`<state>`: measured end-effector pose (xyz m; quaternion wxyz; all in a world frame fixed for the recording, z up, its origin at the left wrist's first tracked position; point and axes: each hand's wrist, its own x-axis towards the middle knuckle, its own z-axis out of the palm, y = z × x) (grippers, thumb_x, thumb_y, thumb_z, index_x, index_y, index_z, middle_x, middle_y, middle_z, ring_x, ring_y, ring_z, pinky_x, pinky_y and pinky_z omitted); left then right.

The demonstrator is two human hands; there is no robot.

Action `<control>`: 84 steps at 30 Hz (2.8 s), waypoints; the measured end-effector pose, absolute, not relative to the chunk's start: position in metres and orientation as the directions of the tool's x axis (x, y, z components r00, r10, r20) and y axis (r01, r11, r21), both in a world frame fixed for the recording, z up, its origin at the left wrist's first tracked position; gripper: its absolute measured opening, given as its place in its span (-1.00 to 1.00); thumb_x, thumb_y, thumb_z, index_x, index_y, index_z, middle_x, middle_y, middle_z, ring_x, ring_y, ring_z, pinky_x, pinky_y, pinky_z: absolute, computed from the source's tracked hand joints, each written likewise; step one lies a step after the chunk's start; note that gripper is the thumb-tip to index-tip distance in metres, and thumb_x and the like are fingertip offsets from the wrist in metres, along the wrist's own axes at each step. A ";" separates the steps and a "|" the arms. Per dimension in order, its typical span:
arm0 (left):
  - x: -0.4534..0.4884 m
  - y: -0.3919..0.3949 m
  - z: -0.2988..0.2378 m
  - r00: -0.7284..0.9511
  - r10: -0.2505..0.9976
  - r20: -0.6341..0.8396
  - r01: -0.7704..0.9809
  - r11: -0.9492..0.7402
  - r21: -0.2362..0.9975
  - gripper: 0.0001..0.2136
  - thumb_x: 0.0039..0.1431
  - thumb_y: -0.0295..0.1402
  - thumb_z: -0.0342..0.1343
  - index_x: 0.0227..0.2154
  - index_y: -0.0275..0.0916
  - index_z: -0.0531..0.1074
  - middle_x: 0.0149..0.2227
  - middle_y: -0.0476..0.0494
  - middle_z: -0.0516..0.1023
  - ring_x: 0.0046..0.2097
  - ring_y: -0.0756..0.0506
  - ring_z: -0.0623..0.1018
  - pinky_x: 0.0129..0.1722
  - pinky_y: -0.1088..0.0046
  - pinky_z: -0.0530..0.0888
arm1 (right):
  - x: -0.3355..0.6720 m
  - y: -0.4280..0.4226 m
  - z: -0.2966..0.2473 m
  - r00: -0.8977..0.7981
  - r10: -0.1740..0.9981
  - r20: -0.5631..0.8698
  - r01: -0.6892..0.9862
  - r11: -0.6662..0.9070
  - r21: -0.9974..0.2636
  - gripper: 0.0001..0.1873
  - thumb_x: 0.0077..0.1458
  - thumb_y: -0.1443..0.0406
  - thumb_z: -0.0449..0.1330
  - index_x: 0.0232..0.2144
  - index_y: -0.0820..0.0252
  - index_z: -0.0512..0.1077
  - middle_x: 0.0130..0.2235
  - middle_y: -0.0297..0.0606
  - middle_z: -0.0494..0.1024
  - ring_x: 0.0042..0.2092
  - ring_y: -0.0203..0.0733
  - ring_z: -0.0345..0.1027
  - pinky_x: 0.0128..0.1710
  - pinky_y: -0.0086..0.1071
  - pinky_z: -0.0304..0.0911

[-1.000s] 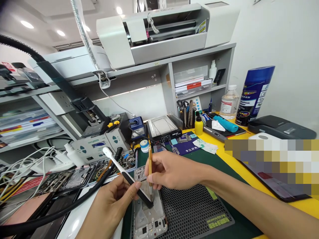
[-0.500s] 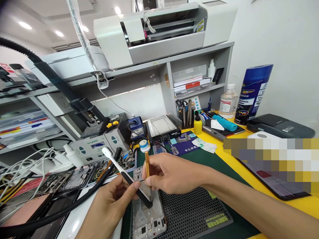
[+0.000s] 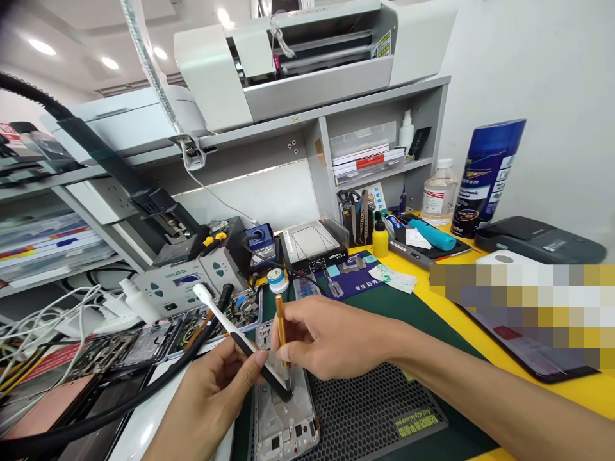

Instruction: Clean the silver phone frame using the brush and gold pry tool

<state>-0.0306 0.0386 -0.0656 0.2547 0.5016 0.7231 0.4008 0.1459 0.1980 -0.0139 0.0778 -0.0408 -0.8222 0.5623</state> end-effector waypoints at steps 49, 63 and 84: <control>-0.028 0.034 -0.045 -0.281 0.959 -0.038 0.298 0.125 0.946 -0.57 0.40 0.00 0.15 0.14 -0.14 0.31 -0.21 -0.09 0.52 -0.31 -0.07 0.33 -0.37 0.43 0.29 | 0.154 0.231 -0.009 -0.929 0.341 -0.143 0.338 0.625 -0.704 -0.72 0.42 0.15 0.24 -0.30 0.24 0.50 -0.43 -0.44 0.55 -0.48 -0.30 0.46 -0.43 -0.39 0.39; -0.032 0.036 -0.058 -0.271 0.962 -0.017 0.354 0.116 0.928 -0.58 0.42 -0.01 0.12 0.16 -0.14 0.33 -0.11 -0.16 0.55 -0.13 -0.20 0.54 -0.21 0.30 0.45 | 0.143 0.216 -0.019 -0.943 0.282 -0.174 0.304 0.524 -0.796 -0.75 0.41 0.18 0.26 -0.27 0.25 0.51 -0.37 -0.40 0.57 -0.43 -0.29 0.49 -0.39 -0.37 0.45; -0.034 0.038 -0.063 -0.274 0.962 -0.011 0.349 0.110 0.931 -0.52 0.43 -0.02 0.10 0.24 -0.16 0.24 0.01 -0.24 0.56 -0.15 -0.18 0.54 -0.17 0.28 0.46 | 0.139 0.218 -0.028 -0.930 0.308 -0.199 0.333 0.481 -0.811 -0.71 0.43 0.14 0.24 -0.26 0.25 0.52 -0.40 -0.41 0.57 -0.48 -0.31 0.47 -0.44 -0.39 0.44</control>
